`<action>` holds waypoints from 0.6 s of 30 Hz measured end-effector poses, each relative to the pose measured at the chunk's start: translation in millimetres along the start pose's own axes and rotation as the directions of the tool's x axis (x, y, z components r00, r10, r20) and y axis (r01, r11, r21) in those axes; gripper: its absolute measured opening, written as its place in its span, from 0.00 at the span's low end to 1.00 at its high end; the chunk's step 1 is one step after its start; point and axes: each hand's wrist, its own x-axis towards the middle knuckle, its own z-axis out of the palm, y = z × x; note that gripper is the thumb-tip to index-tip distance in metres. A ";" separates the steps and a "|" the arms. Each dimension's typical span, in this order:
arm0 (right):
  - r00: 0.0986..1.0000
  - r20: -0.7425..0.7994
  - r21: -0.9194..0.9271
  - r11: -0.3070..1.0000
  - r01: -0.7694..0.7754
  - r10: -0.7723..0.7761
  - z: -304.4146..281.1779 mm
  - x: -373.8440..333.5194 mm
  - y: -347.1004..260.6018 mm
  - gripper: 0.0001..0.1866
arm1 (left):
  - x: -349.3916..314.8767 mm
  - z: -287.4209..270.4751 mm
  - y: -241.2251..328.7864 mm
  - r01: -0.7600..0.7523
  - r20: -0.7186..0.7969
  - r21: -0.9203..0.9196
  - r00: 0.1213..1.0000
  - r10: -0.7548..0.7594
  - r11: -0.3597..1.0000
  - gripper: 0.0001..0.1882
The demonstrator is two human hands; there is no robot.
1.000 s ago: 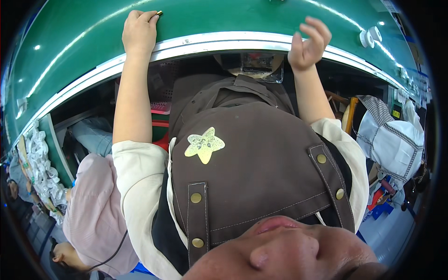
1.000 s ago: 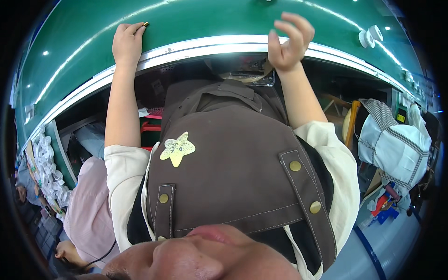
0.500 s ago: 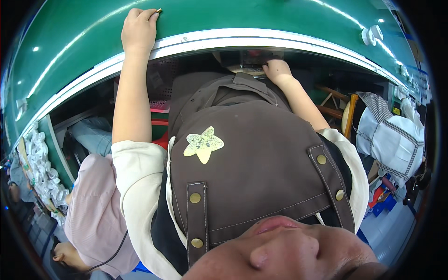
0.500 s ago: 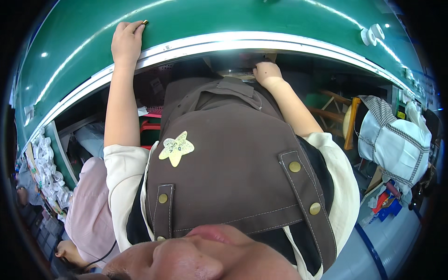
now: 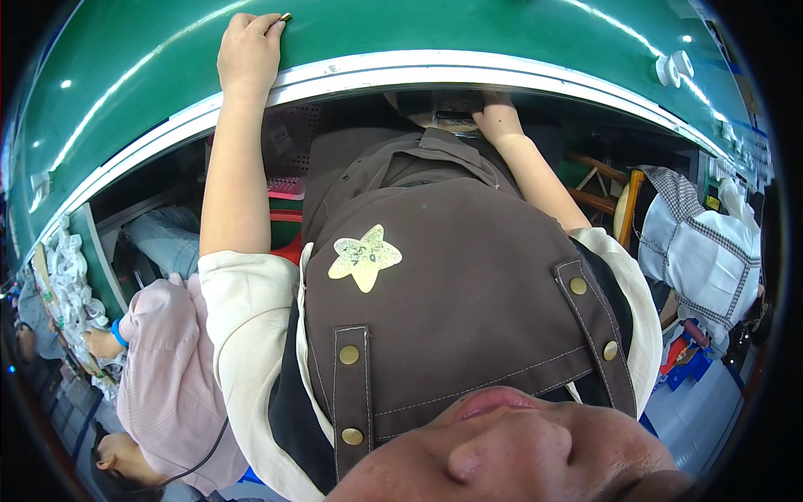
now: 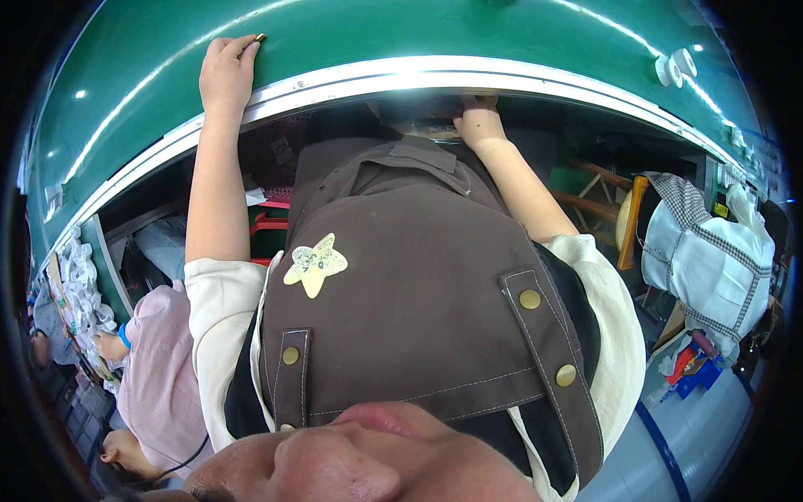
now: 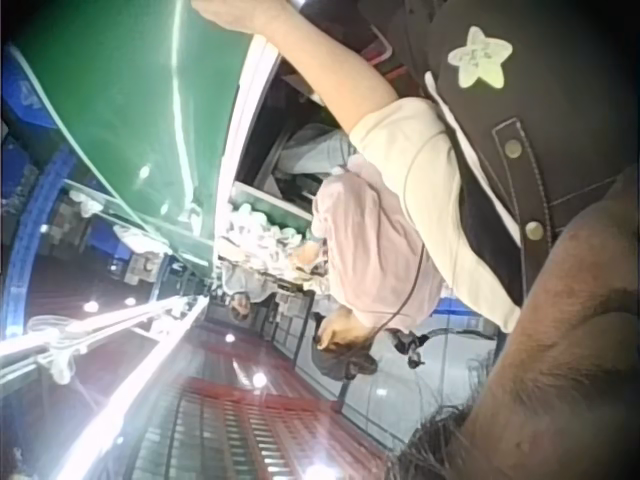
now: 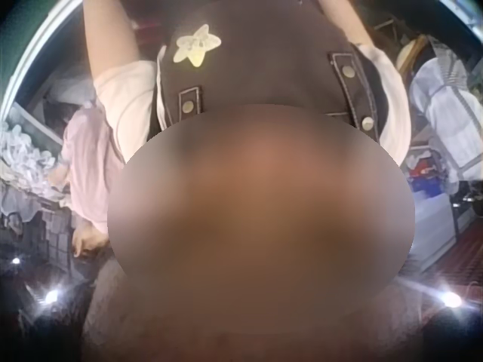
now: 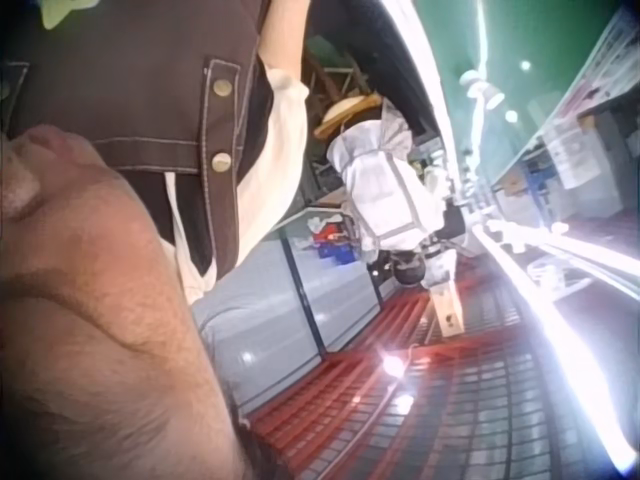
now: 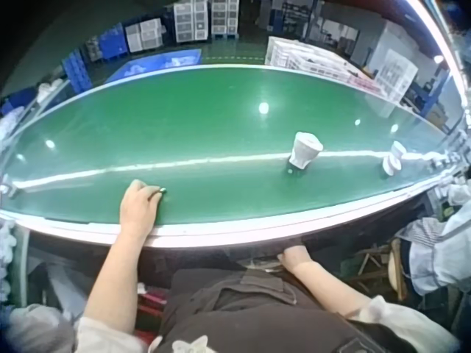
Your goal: Assembling small electronic components into plastic housings on a factory production line.
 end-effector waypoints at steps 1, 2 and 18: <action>1.000 -0.023 0.046 0.999 0.005 -0.004 3.1 1.2 1.4 0.33 | 0.0 -0.5 0.0 0.004 0.003 0.003 1.000 -0.004 1.000 0.09; 0.999 -0.046 0.091 0.996 0.010 -0.006 6.7 2.4 3.0 0.35 | -0.1 -1.0 0.0 0.008 0.005 0.006 1.000 -0.008 1.000 0.09; 0.906 -0.400 -0.141 0.986 0.093 -0.142 -7.5 46.4 -13.8 0.22 | 2.5 -1.9 -1.4 -0.011 -0.016 -0.022 1.000 0.010 1.000 0.11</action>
